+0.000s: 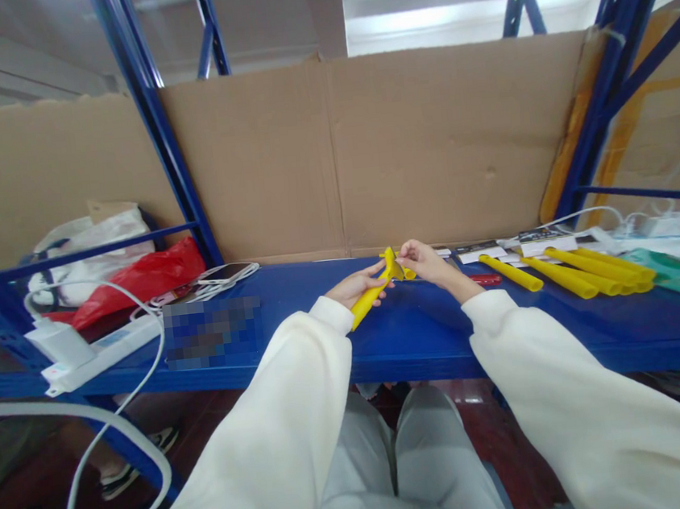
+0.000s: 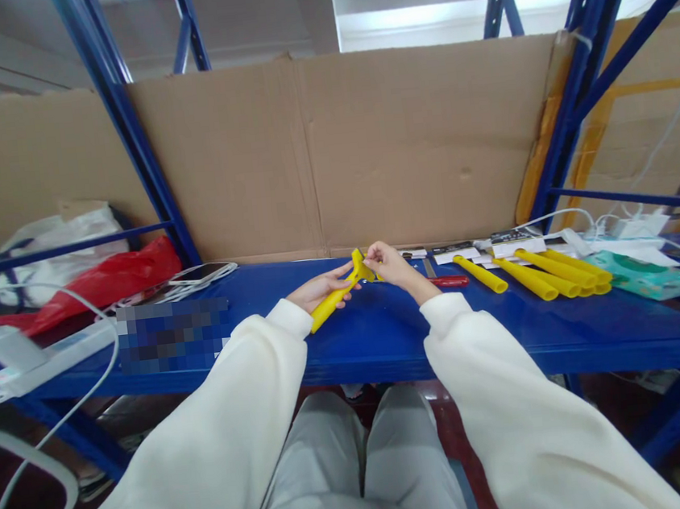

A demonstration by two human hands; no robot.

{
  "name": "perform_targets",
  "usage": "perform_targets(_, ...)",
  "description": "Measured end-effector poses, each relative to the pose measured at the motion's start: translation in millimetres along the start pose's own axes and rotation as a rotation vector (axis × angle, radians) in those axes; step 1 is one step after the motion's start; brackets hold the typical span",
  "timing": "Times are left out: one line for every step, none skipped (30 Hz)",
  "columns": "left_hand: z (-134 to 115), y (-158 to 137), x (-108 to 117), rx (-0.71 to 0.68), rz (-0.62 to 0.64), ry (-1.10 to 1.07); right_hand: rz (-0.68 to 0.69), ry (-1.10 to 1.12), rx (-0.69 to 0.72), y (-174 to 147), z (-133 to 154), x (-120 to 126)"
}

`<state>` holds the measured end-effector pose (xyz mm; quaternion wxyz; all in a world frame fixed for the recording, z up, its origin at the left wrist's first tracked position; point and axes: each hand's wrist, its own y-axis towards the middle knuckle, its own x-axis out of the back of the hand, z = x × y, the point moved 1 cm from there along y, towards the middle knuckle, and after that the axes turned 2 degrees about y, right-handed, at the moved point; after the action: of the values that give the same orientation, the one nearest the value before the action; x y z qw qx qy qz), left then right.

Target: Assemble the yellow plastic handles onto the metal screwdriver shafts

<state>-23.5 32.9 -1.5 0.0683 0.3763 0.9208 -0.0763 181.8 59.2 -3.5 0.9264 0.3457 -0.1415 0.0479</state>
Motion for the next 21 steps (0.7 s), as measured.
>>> perform_targets(0.6, 0.6, 1.1, 0.0, 0.014, -0.005, -0.002, 0.001, 0.005, -1.0, 1.9, -1.5)
perform_targets(1.1, 1.1, 2.0, -0.002, 0.024, -0.01, -0.009, 0.002, 0.009, -1.8, 3.5, -2.4)
perform_targets(1.3, 1.3, 2.5, -0.005, 0.031, -0.014, -0.019, 0.005, 0.012, -2.4, 4.8, -2.9)
perform_targets(1.4, 1.3, 2.6, -0.007, 0.036, -0.017, -0.028, 0.009, 0.014, -2.9, 5.8, -3.3)
perform_targets(1.4, 1.2, 2.5, -0.009, 0.039, -0.019, -0.031, 0.012, 0.015, -3.3, 6.4, -3.7)
perform_targets(1.3, 0.9, 2.2, -0.01, 0.037, -0.02, -0.028, 0.013, 0.015, -3.5, 6.7, -4.4)
perform_targets(1.1, 0.5, 1.6, -0.012, 0.033, -0.02, -0.022, 0.01, 0.013, -3.6, 6.8, -5.1)
perform_targets(0.9, 0.0, 1.1, -0.013, 0.027, -0.02, -0.02, 0.003, 0.013, -3.7, 6.7, -5.9)
perform_targets(0.8, -0.3, 0.5, -0.014, 0.022, -0.02, -0.023, -0.006, 0.015, -3.8, 6.6, -6.7)
perform_targets(0.8, -0.6, -0.1, -0.013, 0.019, -0.02, -0.03, -0.017, 0.018, -3.8, 6.4, -7.3)
perform_targets(0.8, -0.8, -0.5, -0.011, 0.019, -0.018, -0.04, -0.028, 0.022, -3.8, 6.2, -7.7)
perform_targets(1.0, -0.8, -0.8, -0.008, 0.02, -0.016, -0.049, -0.04, 0.026, -3.8, 6.0, -8.0)
perform_targets(1.2, -0.6, -1.0, -0.006, 0.022, -0.014, -0.055, -0.052, 0.029, -3.9, 5.8, -8.1)
perform_targets(1.4, -0.4, -0.9, -0.004, 0.023, -0.012, -0.059, -0.065, 0.032, -3.9, 5.4, -8.4)
perform_targets(1.5, 0.0, -0.8, -0.005, 0.024, -0.011, -0.06, -0.078, 0.035, -4.0, 5.0, -8.7)
perform_targets(1.6, 0.4, -0.5, -0.007, 0.026, -0.011, -0.066, -0.09, 0.039, -4.1, 4.4, -9.2)
perform_targets(1.7, 0.8, -0.2, -0.011, 0.028, -0.013, -0.075, -0.102, 0.044, -4.3, 3.6, -9.9)
perform_targets(1.7, 1.2, 0.0, -0.014, 0.031, -0.015, -0.088, -0.114, 0.048, -4.4, 2.7, -10.7)
perform_targets(1.7, 1.4, 0.1, -0.015, 0.035, -0.018, -0.102, -0.124, 0.05, -4.5, 1.5, -11.6)
perform_targets(1.7, 1.6, 0.1, -0.015, 0.038, -0.019, -0.112, -0.135, 0.049, -4.6, 0.1, -12.5)
perform_targets(1.7, 1.6, 0.0, -0.012, 0.039, -0.02, -0.121, -0.146, 0.046, -4.7, -1.4, -13.1)
